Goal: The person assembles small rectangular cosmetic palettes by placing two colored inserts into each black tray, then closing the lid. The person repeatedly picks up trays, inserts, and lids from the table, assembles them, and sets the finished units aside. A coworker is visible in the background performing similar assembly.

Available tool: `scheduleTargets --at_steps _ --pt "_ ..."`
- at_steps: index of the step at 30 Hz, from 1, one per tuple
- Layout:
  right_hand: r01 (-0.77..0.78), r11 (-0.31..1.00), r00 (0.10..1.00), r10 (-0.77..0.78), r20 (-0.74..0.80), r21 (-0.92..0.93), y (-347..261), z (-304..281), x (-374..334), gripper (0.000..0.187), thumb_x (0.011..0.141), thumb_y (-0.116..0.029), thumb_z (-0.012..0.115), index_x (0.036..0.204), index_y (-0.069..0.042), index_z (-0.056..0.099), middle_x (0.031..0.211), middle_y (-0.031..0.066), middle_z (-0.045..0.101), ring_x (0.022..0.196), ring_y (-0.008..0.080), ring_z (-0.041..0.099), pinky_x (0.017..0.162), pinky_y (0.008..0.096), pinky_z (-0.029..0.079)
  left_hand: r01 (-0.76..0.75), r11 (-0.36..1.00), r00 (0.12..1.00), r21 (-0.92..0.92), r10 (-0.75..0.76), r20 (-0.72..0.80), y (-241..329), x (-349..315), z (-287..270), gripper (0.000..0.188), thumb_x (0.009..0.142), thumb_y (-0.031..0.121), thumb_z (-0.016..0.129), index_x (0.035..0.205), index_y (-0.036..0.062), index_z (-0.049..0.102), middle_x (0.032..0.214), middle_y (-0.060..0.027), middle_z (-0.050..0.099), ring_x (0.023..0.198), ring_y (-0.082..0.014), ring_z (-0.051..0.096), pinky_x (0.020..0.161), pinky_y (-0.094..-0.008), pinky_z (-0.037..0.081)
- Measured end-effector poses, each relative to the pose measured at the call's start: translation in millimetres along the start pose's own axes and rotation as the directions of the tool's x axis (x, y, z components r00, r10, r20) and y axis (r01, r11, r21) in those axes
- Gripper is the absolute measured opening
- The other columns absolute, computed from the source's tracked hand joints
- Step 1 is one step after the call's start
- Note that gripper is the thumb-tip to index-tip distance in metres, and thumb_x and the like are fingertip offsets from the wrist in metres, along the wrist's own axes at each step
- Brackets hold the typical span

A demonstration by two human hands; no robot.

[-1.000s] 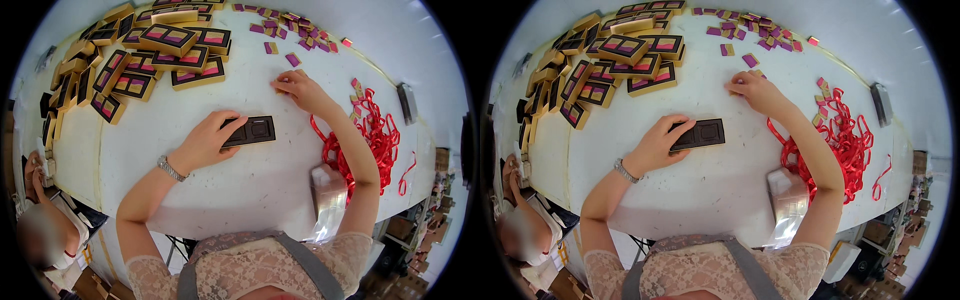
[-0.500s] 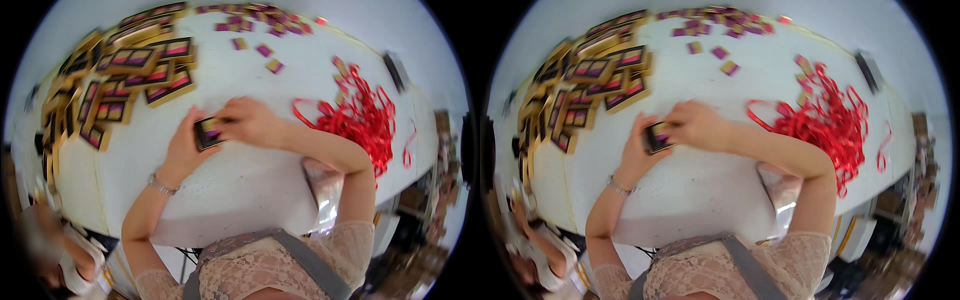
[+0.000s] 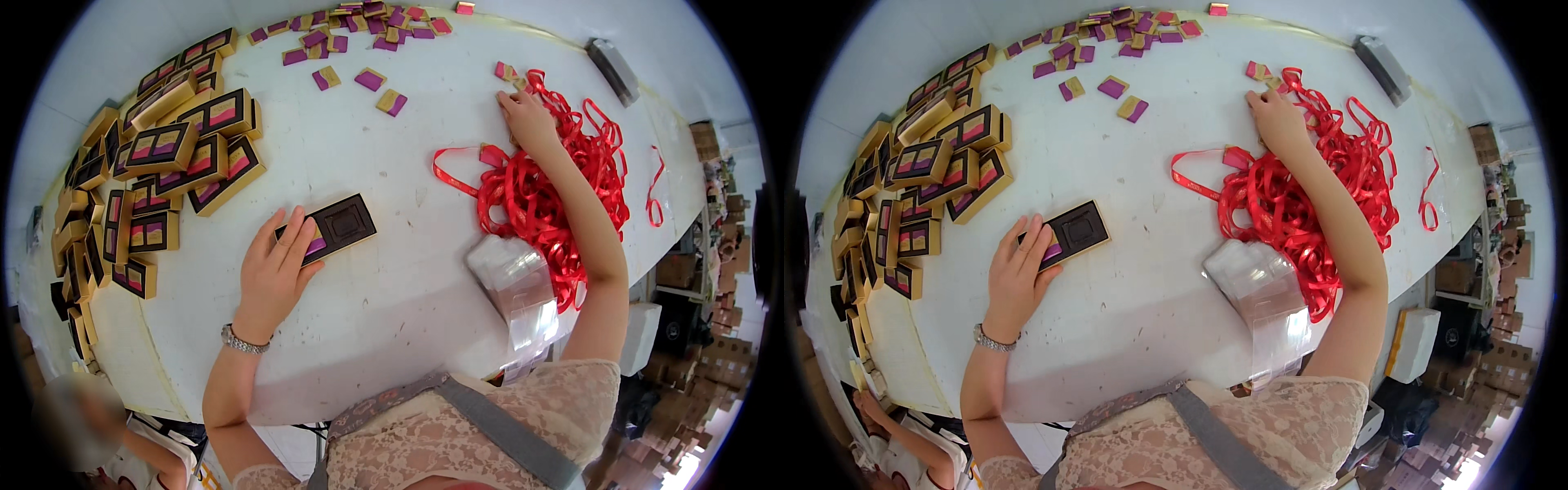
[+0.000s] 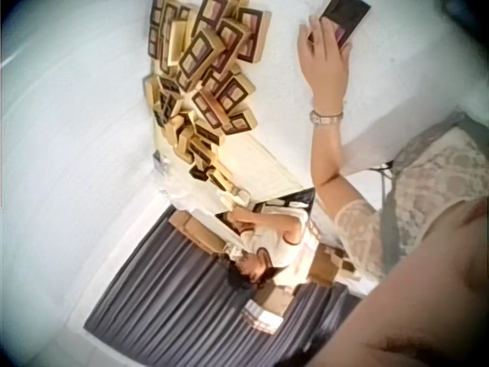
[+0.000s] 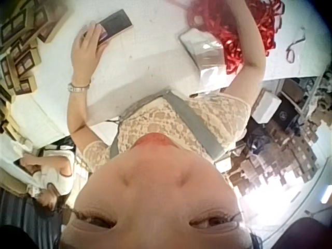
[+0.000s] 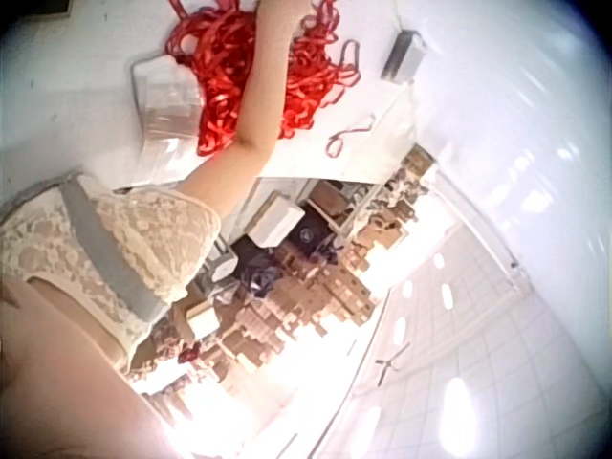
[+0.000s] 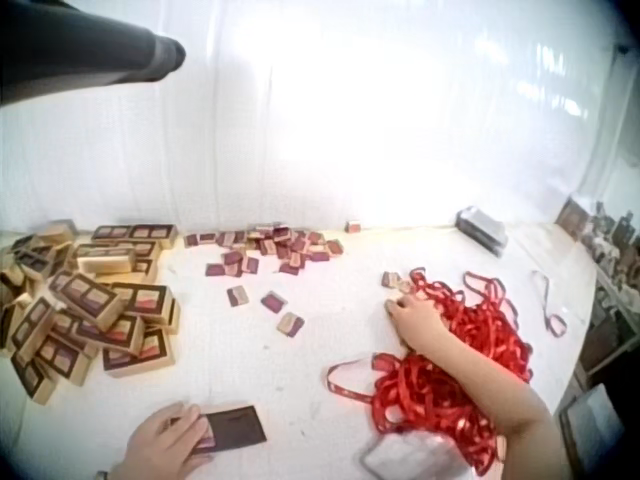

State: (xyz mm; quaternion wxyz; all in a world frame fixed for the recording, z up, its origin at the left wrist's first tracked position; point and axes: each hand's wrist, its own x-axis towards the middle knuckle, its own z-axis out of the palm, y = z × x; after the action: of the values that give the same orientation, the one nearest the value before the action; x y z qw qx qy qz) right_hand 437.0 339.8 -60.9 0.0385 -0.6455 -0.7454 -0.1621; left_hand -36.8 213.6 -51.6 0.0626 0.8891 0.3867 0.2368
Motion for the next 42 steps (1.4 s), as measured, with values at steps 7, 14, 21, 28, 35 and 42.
scheduleTargets --at_steps 7,14,21,28,35,42 --pt "0.263 0.951 0.946 -0.221 -0.239 0.164 -87.5 -25.8 15.8 0.014 0.087 -0.015 0.064 0.094 -0.005 0.07 0.104 0.0091 0.069 0.095 0.0275 0.064 0.084 0.0402 0.052 -0.036 0.998 0.999 0.056 0.036 -0.006 2.0 5.5 -3.2 0.054 0.076 0.019 0.078 0.125 0.004 0.062 0.14 -0.0128 0.054 0.126 -0.0328 0.051 0.099 -0.0392 0.048" --pt "-0.079 0.829 0.996 0.045 0.075 0.554 -50.1 -39.6 4.2 0.034 0.091 -0.024 0.066 0.118 -0.004 0.068 0.119 0.0144 0.065 0.108 0.0312 0.061 0.093 0.0395 0.049 0.004 1.0 1.0 0.004 -0.004 -0.002 1.3 1.2 -1.1 0.053 0.074 0.017 0.078 0.125 0.0119 0.063 0.139 -0.0119 0.052 0.121 -0.0312 0.051 0.098 -0.0392 0.048" --pt "0.071 0.898 0.997 -0.069 -0.021 0.435 -100.7 -39.2 17.1 0.026 0.081 -0.026 0.076 0.098 -0.006 0.075 0.095 0.0112 0.068 0.079 0.0262 0.068 0.074 0.0366 0.055 0.01 1.0 1.0 -0.021 -0.009 0.016 3.3 3.7 -1.7 0.054 0.075 0.016 0.077 0.127 0.0121 0.062 0.139 -0.011 0.051 0.119 -0.0318 0.051 0.097 -0.0403 0.048" --pt "0.292 0.609 0.909 -0.416 -0.017 0.737 -225.6 -106.5 -26.8 0.029 0.08 -0.03 0.079 0.089 -0.006 0.065 0.079 0.0075 0.062 0.07 0.0217 0.065 0.063 0.0326 0.052 0.022 1.0 0.999 -0.012 -0.023 -0.039 -1.2 -0.2 1.4 0.051 0.076 0.021 0.078 0.123 0.0114 0.062 0.137 -0.0097 0.052 0.116 -0.031 0.052 0.095 -0.0404 0.049" --pt "0.701 0.458 0.692 -0.622 -0.366 0.547 -216.2 -103.7 -17.7 0.024 0.078 -0.025 0.078 0.086 -0.008 0.063 0.083 0.0031 0.059 0.075 0.0194 0.062 0.061 0.033 0.051 0.025 1.0 0.997 -0.011 -0.026 -0.078 -1.0 0.3 0.2 0.051 0.07 0.02 0.081 0.118 0.0117 0.065 0.134 -0.0063 0.055 0.115 -0.0257 0.054 0.093 -0.0369 0.05" --pt "0.718 0.3 0.671 -0.538 -0.51 0.628 -227.9 -69.9 -35.4 0.024 0.081 -0.013 0.074 0.103 -0.004 0.07 0.1 0.0057 0.063 0.089 0.0252 0.059 0.073 0.0325 0.053 0.041 0.997 0.999 -0.063 -0.041 -0.001 -1.0 -0.1 6.9 0.051 0.081 0.016 0.074 0.128 0.0084 0.056 0.14 -0.0123 0.049 0.121 -0.0359 0.048 0.1 -0.0457 0.044"
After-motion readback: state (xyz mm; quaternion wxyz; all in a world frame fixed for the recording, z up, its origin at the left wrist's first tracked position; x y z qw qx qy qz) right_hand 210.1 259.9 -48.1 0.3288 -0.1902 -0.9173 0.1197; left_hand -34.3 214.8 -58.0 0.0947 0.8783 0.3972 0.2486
